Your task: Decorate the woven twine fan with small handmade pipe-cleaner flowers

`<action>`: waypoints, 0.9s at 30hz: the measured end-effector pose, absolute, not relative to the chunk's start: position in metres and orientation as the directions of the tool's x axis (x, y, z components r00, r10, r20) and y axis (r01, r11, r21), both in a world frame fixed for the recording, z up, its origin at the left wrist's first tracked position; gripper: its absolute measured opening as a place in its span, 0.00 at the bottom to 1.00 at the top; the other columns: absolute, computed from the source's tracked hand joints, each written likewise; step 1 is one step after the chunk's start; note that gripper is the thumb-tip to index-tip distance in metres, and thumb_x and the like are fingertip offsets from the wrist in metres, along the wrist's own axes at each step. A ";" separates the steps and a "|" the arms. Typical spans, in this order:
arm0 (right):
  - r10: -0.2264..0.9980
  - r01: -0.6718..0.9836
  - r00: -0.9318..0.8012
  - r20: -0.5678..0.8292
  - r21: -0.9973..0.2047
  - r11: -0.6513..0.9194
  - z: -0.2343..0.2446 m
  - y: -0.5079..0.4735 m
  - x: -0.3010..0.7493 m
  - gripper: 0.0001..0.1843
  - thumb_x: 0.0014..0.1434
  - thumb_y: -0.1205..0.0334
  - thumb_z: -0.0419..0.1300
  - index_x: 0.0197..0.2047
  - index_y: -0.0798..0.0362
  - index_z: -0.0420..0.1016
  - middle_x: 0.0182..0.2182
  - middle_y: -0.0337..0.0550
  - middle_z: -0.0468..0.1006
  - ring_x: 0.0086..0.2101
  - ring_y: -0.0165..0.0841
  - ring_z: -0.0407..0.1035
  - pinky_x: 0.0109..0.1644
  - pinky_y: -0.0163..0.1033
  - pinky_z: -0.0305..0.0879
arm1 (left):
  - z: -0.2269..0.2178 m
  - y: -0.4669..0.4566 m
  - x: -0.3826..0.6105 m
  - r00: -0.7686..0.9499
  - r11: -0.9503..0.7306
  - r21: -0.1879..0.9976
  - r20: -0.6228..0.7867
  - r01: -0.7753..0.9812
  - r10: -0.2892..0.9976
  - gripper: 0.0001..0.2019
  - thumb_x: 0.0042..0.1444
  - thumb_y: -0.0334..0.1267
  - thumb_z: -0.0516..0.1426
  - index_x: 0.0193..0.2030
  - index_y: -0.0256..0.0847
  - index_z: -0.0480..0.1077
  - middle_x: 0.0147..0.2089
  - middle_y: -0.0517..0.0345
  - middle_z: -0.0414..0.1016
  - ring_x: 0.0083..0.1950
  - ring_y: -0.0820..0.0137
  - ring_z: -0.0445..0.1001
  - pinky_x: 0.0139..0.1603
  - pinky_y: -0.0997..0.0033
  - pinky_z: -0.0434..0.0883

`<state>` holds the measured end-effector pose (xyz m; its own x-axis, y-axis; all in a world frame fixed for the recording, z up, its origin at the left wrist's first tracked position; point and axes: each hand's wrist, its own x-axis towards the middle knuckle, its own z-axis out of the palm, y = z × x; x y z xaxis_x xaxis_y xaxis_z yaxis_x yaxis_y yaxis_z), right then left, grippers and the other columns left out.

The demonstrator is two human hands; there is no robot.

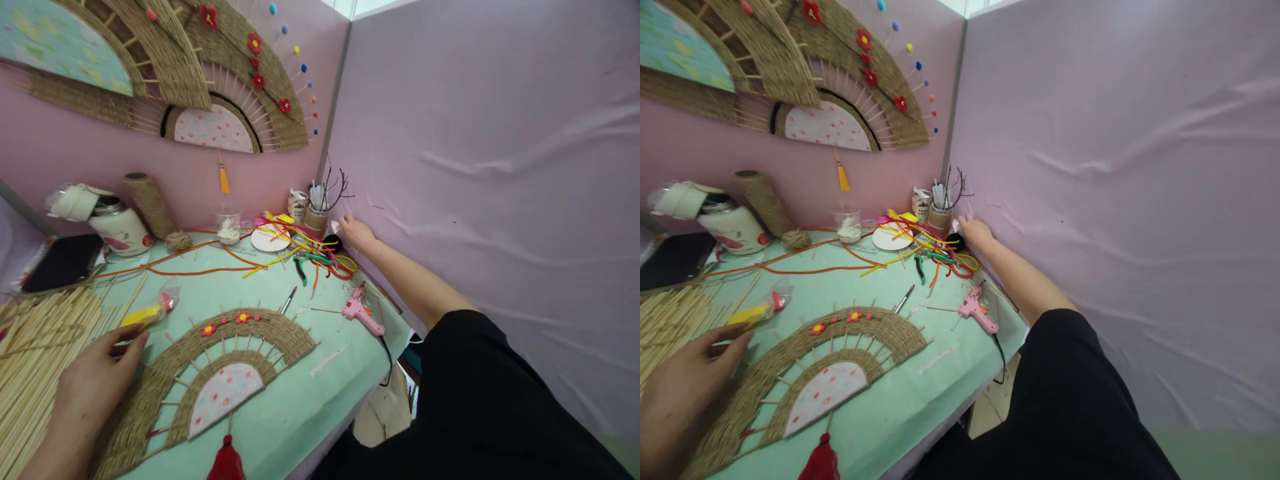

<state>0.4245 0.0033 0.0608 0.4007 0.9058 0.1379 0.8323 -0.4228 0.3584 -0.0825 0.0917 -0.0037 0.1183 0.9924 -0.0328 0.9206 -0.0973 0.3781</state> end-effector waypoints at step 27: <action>0.783 0.822 0.569 -0.250 0.189 -0.537 0.009 0.017 0.434 0.19 0.64 0.55 0.58 0.55 0.53 0.68 0.53 0.48 0.71 0.48 0.37 0.70 0.50 0.48 0.71 | -0.009 0.091 -0.083 0.147 -0.121 0.438 -0.024 0.891 0.989 0.25 0.55 0.55 0.48 0.49 0.44 0.74 0.40 0.52 0.79 0.40 0.59 0.76 0.39 0.64 0.70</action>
<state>0.4344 0.0171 0.0087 0.5693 0.7834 -0.2495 0.8220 -0.5373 0.1885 -0.0832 0.0905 -0.0094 0.1466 0.9889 -0.0239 0.8905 -0.1214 0.4385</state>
